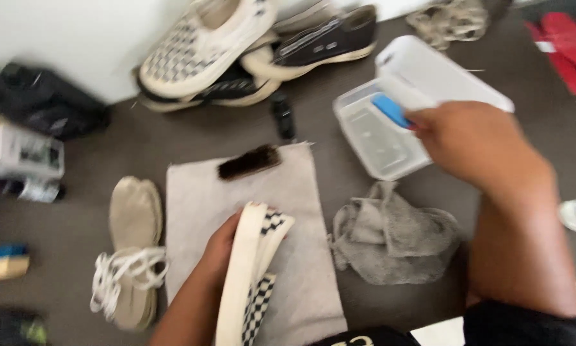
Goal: The person scrubs the white rubber sole of a checkered slip-on shoe with a blue brush, then wipes the sole with a gray cloth. They dip the brush in water and continue scrubbing the same area.
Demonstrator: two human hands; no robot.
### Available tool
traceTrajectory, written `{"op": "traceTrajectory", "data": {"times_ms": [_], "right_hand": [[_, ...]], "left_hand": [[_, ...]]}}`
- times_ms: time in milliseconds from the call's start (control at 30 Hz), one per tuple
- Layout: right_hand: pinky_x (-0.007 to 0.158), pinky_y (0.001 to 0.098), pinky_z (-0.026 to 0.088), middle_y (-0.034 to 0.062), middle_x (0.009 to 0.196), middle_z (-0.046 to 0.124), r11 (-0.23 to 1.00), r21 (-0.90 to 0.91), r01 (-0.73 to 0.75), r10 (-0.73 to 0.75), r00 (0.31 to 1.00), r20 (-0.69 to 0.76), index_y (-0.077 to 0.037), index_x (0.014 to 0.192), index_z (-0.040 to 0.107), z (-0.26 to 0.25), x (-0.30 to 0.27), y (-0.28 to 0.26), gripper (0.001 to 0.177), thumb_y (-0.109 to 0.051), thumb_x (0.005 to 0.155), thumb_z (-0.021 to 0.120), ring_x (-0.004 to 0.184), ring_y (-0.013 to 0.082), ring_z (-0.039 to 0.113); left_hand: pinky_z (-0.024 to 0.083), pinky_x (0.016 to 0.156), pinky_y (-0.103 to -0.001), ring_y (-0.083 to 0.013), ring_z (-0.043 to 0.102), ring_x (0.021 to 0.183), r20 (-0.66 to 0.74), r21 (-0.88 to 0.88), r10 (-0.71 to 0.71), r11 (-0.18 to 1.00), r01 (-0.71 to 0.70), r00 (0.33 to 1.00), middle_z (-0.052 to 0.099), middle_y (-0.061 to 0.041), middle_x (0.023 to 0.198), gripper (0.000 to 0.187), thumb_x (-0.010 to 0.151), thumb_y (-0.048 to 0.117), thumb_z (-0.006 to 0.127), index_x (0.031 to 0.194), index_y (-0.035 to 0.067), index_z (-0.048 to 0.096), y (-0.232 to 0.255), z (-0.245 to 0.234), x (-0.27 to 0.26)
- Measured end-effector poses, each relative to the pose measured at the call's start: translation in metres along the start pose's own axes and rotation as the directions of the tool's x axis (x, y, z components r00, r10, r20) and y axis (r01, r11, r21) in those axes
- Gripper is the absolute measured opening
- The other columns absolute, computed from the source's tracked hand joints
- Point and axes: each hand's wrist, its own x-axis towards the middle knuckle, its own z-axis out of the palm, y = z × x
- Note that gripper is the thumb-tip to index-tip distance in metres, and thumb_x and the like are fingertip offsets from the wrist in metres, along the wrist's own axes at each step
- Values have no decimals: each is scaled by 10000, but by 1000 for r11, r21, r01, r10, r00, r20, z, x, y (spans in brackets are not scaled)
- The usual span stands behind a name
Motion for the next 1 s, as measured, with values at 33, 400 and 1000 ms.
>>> {"op": "traceTrajectory", "data": {"times_ms": [33, 400, 1000], "right_hand": [[841, 555, 524, 169, 1191, 702, 999, -15, -39, 39, 999, 2, -291, 1453, 576, 3, 0, 1, 507, -290, 956, 474, 1134, 441, 655], [562, 422, 394, 303, 991, 546, 865, 406, 294, -109, 901, -420, 116, 1791, 270, 51, 7, 35, 763, 125, 1093, 576, 587, 285, 423], [751, 409, 477, 90, 886, 725, 974, 152, 169, -124, 955, -271, -96, 1659, 640, 61, 7, 48, 660, -157, 1003, 690, 629, 269, 653]], "left_hand": [[511, 904, -384, -292, 698, 1003, -21, -28, -4, 1000, 4, 1000, 768, -148, 1115, 430, 969, 323, 547, 1189, 25, 765, -4, -11, -2], [499, 832, -328, -201, 668, 941, 195, 78, 93, 991, -110, 976, 737, -88, 1073, 488, 1023, 428, 457, 1239, 78, 720, -30, -65, 46], [537, 740, -354, -227, 689, 878, 336, -22, 147, 989, -148, 930, 739, -109, 1036, 489, 1042, 433, 448, 1273, 77, 690, -41, -72, 63]]}}
